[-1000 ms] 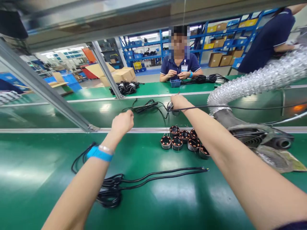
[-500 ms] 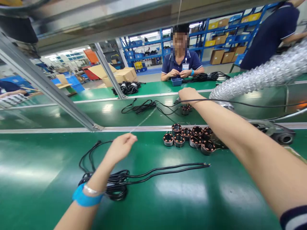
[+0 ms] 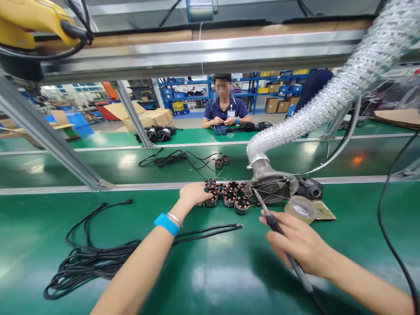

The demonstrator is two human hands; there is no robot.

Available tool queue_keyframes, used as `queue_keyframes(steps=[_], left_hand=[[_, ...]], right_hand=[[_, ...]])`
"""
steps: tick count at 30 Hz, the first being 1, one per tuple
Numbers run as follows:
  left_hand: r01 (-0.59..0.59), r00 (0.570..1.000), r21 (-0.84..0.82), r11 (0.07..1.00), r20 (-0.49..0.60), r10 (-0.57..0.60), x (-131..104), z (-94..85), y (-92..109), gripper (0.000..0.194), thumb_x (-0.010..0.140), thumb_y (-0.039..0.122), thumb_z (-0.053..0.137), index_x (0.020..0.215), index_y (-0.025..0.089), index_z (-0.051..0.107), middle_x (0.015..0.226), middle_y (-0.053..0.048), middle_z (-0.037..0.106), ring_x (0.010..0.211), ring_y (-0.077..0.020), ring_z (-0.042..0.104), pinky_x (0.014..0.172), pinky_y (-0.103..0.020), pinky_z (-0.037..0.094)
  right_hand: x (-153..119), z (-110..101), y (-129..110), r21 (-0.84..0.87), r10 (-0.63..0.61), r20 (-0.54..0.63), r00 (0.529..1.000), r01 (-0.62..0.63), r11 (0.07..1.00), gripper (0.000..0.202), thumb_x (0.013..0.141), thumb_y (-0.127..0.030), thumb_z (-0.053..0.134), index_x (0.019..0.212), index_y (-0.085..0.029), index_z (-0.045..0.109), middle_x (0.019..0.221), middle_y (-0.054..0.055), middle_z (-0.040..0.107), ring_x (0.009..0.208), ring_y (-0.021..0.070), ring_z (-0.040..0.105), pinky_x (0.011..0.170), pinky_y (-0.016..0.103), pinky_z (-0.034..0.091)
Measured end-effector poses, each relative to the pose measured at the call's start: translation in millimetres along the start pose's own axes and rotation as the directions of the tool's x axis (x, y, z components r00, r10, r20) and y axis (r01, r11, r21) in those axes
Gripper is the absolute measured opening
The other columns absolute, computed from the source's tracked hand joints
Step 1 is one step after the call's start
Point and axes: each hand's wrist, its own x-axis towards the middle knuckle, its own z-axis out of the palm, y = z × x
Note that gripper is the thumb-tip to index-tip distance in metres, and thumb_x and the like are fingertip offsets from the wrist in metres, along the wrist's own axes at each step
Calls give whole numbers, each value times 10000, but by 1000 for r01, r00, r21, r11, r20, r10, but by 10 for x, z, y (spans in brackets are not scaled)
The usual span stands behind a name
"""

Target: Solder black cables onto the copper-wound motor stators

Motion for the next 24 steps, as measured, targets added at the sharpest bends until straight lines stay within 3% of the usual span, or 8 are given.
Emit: queue_keyframes(steps=[3,7,10,12,15,19,22,24], left_hand=[[160,975,62,985,144,-168,-84,-78,5,312,910,425,619,867,121,676,813,-27,675,728,-175,662,633,-291,534],[222,957,168,960,151,-248,-325,-327,167,358,875,385,548,617,168,668,641,-90,680,646,-250,680,500,-287,401],[210,964,220,953,116,-239,-563,-537,431,375,894,404,457,706,201,710,704,-98,718,698,-271,693,533,-302,405],[174,971,222,960,124,-204,-697,-575,690,364,890,435,452,782,228,731,754,-83,735,734,-269,695,569,-306,417],[75,980,179,981,170,-106,-784,-411,1143,254,833,421,538,819,266,739,797,-53,750,760,-252,694,613,-301,422],[-73,973,53,996,221,60,-687,-48,1642,211,778,379,594,770,225,737,766,-98,743,742,-275,690,607,-312,406],[-103,971,-19,994,215,105,-609,79,1795,249,805,408,582,837,230,753,772,-87,733,740,-254,677,614,-307,392],[-88,977,-129,988,181,111,-619,97,1759,297,829,457,574,966,258,747,739,-41,695,705,-211,640,607,-289,372]], right_hand=[[-465,111,-49,110,27,-186,982,-6,994,251,812,0,465,929,-194,573,984,129,729,1043,270,689,817,389,602],[-778,237,-26,208,85,-247,965,-33,978,244,789,-17,476,902,-207,578,1005,120,740,1033,264,701,792,382,616],[-812,271,7,290,223,-332,917,-126,949,220,820,-22,500,910,-204,582,1045,117,737,1042,242,696,806,368,608],[-797,281,2,335,294,-368,882,-169,927,215,839,-24,499,930,-201,579,1083,121,728,986,217,709,796,349,604],[-788,317,-72,388,355,-398,846,-196,901,220,851,-38,494,989,-197,559,1100,130,722,847,186,721,737,320,603],[-842,391,-198,464,463,-274,843,-306,831,238,853,-96,490,1067,-191,533,1166,143,700,938,227,719,804,368,607],[-871,427,-224,492,509,-199,837,-365,791,287,836,-131,511,1118,-187,517,1148,138,700,998,242,707,846,385,608],[-864,444,-218,510,519,-175,837,-374,775,340,823,-137,521,1158,-191,498,1145,129,696,1014,235,704,866,379,605]])
